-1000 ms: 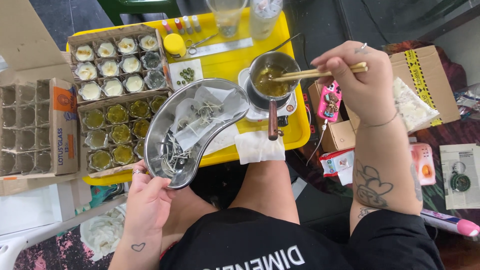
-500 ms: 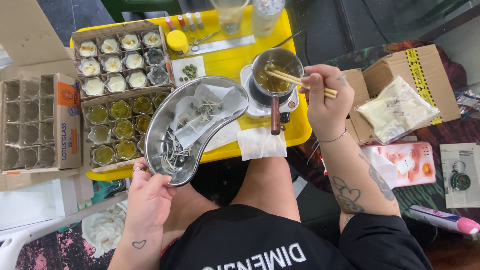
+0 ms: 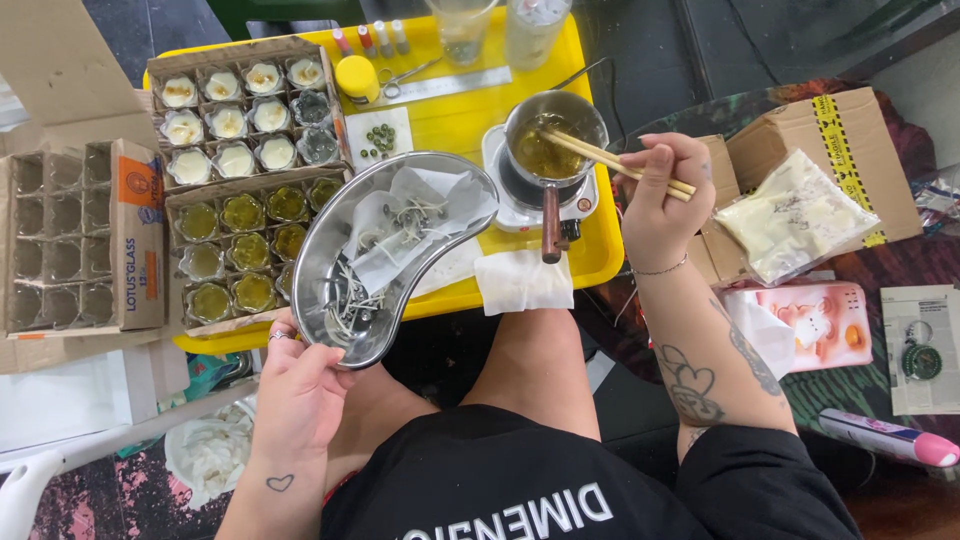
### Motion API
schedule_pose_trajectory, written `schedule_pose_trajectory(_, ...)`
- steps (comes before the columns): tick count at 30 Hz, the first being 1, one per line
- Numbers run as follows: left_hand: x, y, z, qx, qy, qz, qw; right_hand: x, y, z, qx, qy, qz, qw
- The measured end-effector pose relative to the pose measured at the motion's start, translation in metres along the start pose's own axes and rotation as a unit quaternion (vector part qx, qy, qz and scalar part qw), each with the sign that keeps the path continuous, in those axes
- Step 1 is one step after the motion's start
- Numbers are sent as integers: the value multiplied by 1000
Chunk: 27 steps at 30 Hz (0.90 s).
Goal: Pouring melted wax into small glass containers using a ladle and chopsticks.
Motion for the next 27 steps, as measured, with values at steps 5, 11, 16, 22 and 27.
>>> schedule_pose_trajectory(5,0,-1,-4,-6,10,0,1000,-12,-2,-7,-64,31,13,997)
schedule_pose_trajectory(11,-1,-3,-6,-30,26,-9,999,-16,-8,-14,-93,84,4,992)
schedule_pose_trajectory(16,0,-4,0,-13,19,-3,1000,-5,-10,-22,-120,61,-48,990)
schedule_pose_trajectory(22,2,-6,-4,-12,13,0,1000,4,-8,-15,-36,30,-61,997)
schedule_pose_trajectory(27,-1,-8,-7,-9,13,1,1000,27,7,-14,71,22,-100,992)
Point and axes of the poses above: each hand's wrist, its own y-axis towards the middle knuckle, its own z-axis out of the palm, x = y × z, the point moved 9 cm from there along y, towards the middle knuckle, and after that the axes turned 7 degrees about -y, right-handed, at the moved point
